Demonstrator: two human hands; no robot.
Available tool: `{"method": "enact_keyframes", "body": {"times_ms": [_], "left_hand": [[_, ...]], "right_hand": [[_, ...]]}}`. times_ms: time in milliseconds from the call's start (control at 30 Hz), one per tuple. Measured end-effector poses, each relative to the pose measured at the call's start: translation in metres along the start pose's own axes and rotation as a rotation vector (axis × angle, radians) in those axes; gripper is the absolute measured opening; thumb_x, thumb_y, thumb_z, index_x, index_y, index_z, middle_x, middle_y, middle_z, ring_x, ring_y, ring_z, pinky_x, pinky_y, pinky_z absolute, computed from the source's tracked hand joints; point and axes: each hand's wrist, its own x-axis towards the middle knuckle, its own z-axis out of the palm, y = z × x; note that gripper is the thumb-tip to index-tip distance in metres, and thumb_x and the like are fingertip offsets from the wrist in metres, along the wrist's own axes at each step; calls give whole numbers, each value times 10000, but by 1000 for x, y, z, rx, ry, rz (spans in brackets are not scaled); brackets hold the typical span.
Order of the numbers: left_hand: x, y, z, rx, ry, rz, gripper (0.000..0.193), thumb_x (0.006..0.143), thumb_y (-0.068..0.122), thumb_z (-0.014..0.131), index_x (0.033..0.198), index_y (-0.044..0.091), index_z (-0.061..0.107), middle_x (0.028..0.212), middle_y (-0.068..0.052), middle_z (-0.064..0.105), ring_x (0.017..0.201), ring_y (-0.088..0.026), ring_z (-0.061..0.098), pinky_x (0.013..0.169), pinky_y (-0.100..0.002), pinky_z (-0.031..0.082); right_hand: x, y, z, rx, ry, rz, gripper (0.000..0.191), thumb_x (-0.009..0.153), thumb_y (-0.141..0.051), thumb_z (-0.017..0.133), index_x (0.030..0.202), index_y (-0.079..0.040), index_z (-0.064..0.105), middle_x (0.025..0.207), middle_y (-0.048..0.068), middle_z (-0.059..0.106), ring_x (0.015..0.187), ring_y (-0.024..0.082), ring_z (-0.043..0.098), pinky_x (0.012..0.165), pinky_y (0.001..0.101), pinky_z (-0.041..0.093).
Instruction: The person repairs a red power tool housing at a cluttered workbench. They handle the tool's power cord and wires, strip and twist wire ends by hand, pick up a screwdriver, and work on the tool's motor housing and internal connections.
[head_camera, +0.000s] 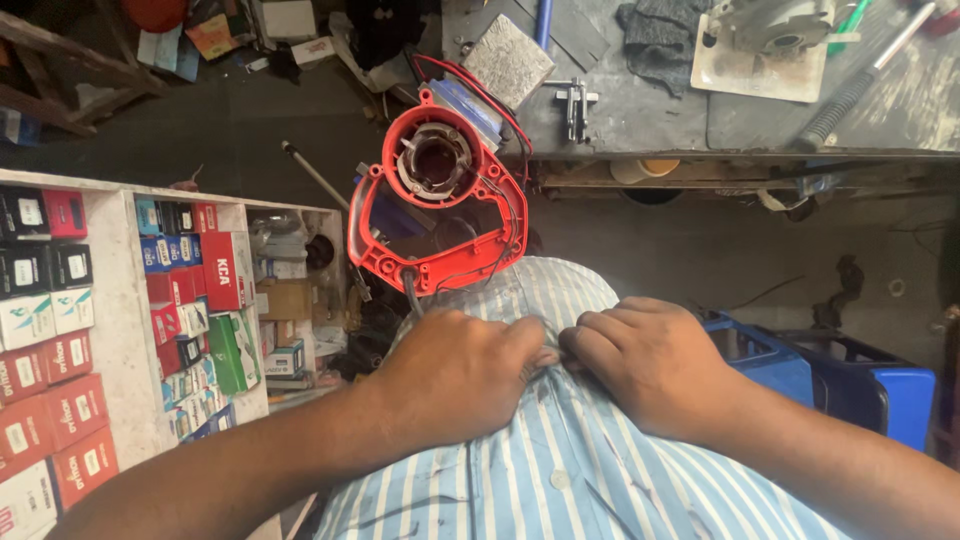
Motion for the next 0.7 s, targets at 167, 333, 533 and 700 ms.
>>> {"method": "enact_keyframes", "body": {"times_ms": [167, 333, 533, 700], "left_hand": [[1, 4, 1, -4, -45, 18, 279, 991, 290, 607, 868, 40, 596, 514, -161, 619, 467, -371, 653, 444, -508, 504], [3, 1, -2, 36, -102, 13, 300, 1002, 300, 590, 867, 32, 596, 520, -160, 624, 467, -372, 651, 446, -511, 507], [7, -3, -2, 69, -157, -9, 317, 1005, 317, 566, 883, 27, 602, 536, -161, 636, 482, -373, 659, 461, -513, 519], [16, -5, -6, 23, -186, -63, 296, 999, 324, 564, 927, 43, 622, 592, -171, 666, 547, -384, 682, 521, -538, 527]], "right_hand": [[2, -2, 3, 2, -23, 69, 222, 802, -249, 664, 921, -64, 641, 826, 67, 678, 754, 280, 674, 684, 424, 505], [8, -1, 5, -23, -17, 58, 206, 803, -238, 637, 901, -57, 632, 821, 80, 673, 756, 292, 672, 694, 424, 512], [13, -2, 4, -45, 5, -19, 201, 779, -229, 628, 877, -53, 617, 842, 90, 669, 767, 289, 674, 700, 421, 521], [20, 2, -6, -79, -16, -6, 221, 772, -231, 637, 907, -55, 636, 836, 78, 664, 762, 282, 667, 684, 423, 518]]}}
